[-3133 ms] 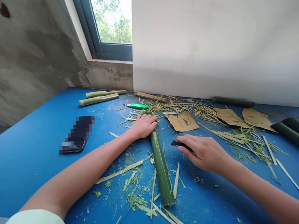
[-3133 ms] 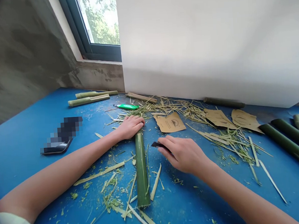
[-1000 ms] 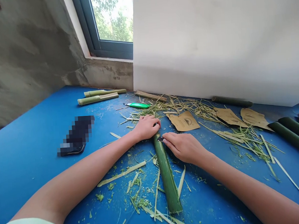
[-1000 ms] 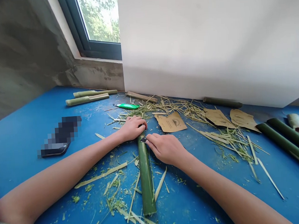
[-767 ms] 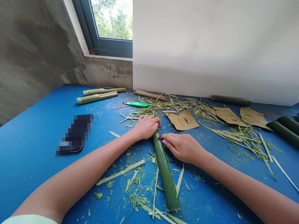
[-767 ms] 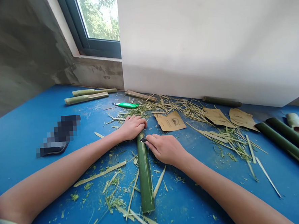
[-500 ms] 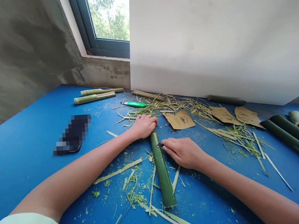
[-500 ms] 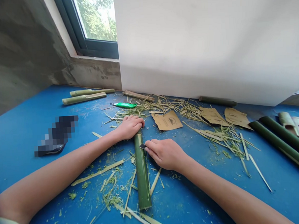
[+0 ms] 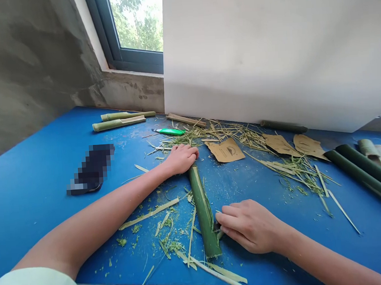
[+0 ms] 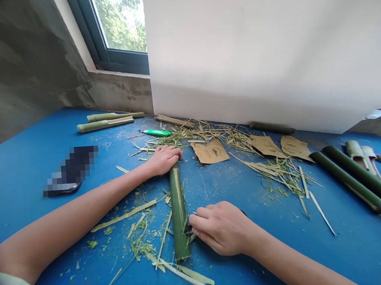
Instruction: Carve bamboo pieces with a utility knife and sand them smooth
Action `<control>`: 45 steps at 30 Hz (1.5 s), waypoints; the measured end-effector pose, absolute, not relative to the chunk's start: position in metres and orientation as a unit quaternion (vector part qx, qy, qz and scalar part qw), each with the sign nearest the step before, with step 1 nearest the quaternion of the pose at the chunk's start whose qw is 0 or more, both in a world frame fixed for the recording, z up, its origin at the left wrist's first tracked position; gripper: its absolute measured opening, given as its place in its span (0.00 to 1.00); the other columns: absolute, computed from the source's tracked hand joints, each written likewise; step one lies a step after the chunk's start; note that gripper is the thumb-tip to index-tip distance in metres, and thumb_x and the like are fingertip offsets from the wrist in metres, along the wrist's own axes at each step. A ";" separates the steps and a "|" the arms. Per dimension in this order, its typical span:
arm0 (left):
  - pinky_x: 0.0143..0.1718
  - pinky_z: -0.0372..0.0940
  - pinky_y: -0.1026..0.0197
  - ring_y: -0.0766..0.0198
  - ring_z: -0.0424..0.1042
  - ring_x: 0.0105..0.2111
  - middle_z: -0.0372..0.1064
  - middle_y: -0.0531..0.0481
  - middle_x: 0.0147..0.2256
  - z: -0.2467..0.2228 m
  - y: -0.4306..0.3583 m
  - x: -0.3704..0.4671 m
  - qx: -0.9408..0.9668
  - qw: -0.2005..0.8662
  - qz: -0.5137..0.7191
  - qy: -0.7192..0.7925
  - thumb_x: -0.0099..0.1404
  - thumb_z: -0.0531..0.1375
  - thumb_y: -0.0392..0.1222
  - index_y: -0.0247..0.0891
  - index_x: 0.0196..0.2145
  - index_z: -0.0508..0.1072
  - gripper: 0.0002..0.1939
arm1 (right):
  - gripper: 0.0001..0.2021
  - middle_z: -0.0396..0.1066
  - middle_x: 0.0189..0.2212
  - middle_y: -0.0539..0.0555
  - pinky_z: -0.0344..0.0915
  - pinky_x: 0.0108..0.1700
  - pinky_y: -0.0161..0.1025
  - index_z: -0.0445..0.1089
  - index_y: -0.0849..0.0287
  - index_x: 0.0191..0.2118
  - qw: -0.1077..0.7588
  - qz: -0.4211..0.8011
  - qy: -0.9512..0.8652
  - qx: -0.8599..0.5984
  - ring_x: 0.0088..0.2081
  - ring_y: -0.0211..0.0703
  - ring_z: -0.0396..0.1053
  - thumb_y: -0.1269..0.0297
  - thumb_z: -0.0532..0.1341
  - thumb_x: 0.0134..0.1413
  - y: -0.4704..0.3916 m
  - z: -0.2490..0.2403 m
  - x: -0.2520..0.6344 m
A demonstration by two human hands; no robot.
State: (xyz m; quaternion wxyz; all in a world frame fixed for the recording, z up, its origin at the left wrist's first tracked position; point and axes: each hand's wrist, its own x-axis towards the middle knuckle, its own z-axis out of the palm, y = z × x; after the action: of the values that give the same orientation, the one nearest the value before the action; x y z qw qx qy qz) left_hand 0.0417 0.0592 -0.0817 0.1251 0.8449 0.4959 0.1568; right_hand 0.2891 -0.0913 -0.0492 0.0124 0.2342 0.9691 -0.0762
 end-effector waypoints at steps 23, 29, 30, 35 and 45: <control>0.52 0.59 0.47 0.48 0.73 0.48 0.76 0.44 0.45 -0.061 0.026 0.040 0.818 0.023 0.177 0.547 0.70 0.54 0.57 0.42 0.51 0.71 0.21 | 0.18 0.80 0.44 0.54 0.59 0.36 0.40 0.71 0.54 0.50 -0.068 -0.021 0.882 0.465 0.41 0.49 0.77 0.53 0.47 0.74 0.013 -0.058 0.291; 0.45 0.65 0.50 0.46 0.77 0.39 0.78 0.48 0.33 -0.056 0.023 0.045 0.784 0.105 0.133 0.597 0.64 0.57 0.64 0.42 0.57 0.67 0.32 | 0.21 0.80 0.45 0.55 0.62 0.37 0.41 0.71 0.53 0.53 -0.059 -0.023 0.880 0.470 0.41 0.51 0.78 0.51 0.45 0.74 0.014 -0.063 0.298; 0.43 0.65 0.52 0.46 0.77 0.39 0.78 0.48 0.34 -0.056 0.023 0.045 0.779 0.115 0.133 0.602 0.62 0.58 0.65 0.43 0.58 0.67 0.33 | 0.21 0.80 0.45 0.56 0.62 0.37 0.41 0.71 0.53 0.53 -0.059 -0.023 0.881 0.468 0.41 0.51 0.78 0.51 0.45 0.74 0.014 -0.062 0.299; 0.38 0.66 0.57 0.50 0.78 0.39 0.78 0.49 0.35 -0.061 0.024 0.047 0.763 0.139 0.157 0.612 0.60 0.61 0.63 0.45 0.57 0.68 0.32 | 0.22 0.81 0.44 0.56 0.66 0.36 0.42 0.72 0.54 0.53 -0.059 -0.007 0.890 0.451 0.40 0.51 0.79 0.51 0.44 0.74 0.012 -0.061 0.302; 0.45 0.68 0.54 0.47 0.78 0.44 0.79 0.45 0.43 -0.054 0.027 0.040 0.796 0.166 0.100 0.574 0.64 0.54 0.70 0.45 0.63 0.63 0.38 | 0.26 0.81 0.47 0.56 0.70 0.35 0.47 0.73 0.52 0.56 -0.030 0.030 0.882 0.469 0.41 0.58 0.80 0.48 0.43 0.73 0.013 -0.069 0.302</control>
State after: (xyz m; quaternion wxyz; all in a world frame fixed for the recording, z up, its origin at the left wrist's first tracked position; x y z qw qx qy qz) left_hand 0.0399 0.0269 -0.0542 0.1658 0.7957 0.5738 0.1004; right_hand 0.3020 0.0133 -0.0689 -0.0298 0.4686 0.8824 0.0302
